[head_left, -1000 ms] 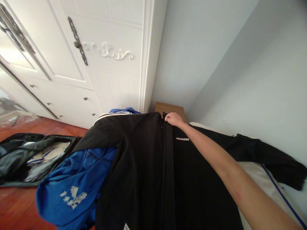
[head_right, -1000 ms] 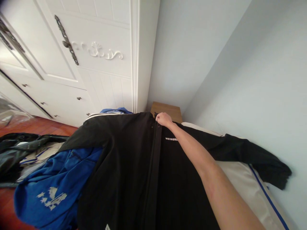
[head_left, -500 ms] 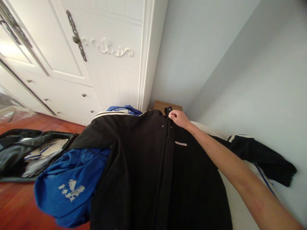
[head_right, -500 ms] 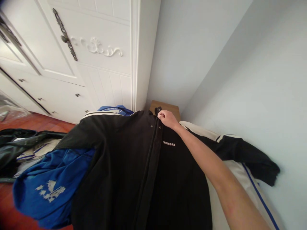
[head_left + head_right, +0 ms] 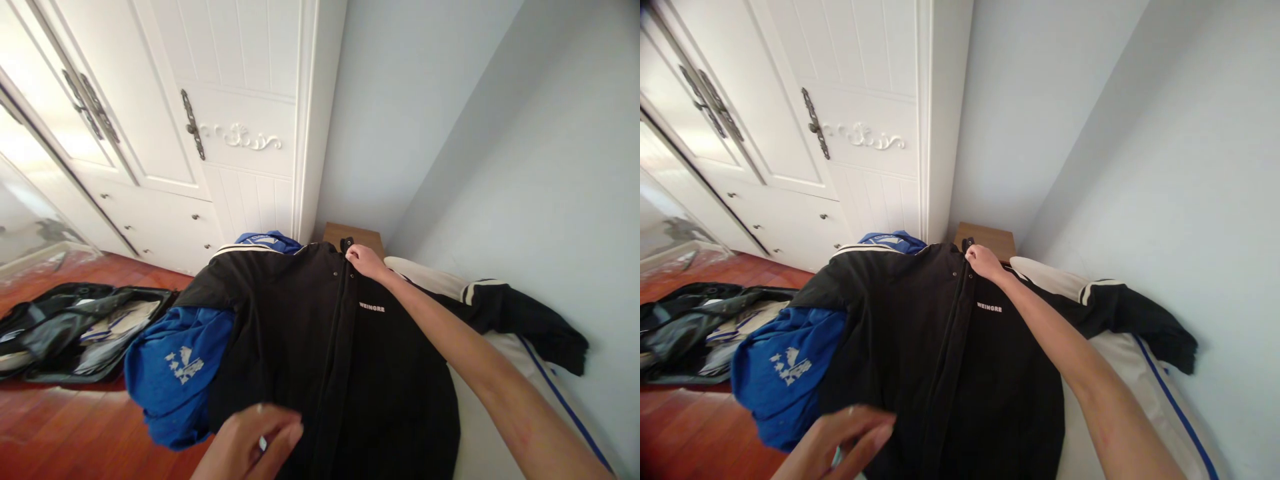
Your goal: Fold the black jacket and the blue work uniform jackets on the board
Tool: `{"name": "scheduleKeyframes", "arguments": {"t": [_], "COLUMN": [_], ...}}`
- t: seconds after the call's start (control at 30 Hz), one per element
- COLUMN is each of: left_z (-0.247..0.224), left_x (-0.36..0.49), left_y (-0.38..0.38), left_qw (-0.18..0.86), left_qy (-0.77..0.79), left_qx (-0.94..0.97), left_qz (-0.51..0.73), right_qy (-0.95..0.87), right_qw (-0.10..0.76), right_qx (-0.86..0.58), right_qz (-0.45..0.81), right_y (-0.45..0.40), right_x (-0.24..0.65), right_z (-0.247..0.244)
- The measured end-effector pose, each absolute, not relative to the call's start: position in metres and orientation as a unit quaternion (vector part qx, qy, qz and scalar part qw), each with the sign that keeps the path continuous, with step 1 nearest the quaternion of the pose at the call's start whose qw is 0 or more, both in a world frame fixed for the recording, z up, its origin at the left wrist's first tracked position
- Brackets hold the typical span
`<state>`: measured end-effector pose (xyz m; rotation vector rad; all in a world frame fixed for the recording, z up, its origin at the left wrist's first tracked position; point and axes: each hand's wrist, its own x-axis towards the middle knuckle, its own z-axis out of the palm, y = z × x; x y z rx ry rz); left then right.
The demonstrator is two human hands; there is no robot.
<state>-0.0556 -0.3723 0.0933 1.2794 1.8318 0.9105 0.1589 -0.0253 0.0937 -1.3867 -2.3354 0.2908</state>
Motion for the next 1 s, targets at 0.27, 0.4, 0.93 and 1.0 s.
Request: {"name": "scheduleKeyframes", "arguments": {"t": [0.27,0.4,0.93,1.0], "left_z": [0.097,0.068,0.008,0.006], "left_x": [0.014,0.021,0.028,0.029], "left_y": [-0.151,-0.118,-0.112,-0.114], "left_qw": [0.123,0.162,0.147,0.141], "left_qy": [0.699,0.722,0.722,0.723], "left_qx": [0.643,0.638,0.612,0.610], "left_qz": [0.286,0.215,0.286,0.291], "right_qy": [-0.849,-0.871,-0.817,-0.813], "right_qw": [0.141,0.111,0.241,0.249], "right_qx": [-0.505,-0.474,-0.494,-0.502], "right_qz": [0.064,0.067,0.174,0.160], "right_y": [-0.022,-0.019,-0.003,-0.003], "right_x": [0.148,0.148,0.147,0.145], "right_z": [0.086,0.079,0.044,0.040]}}
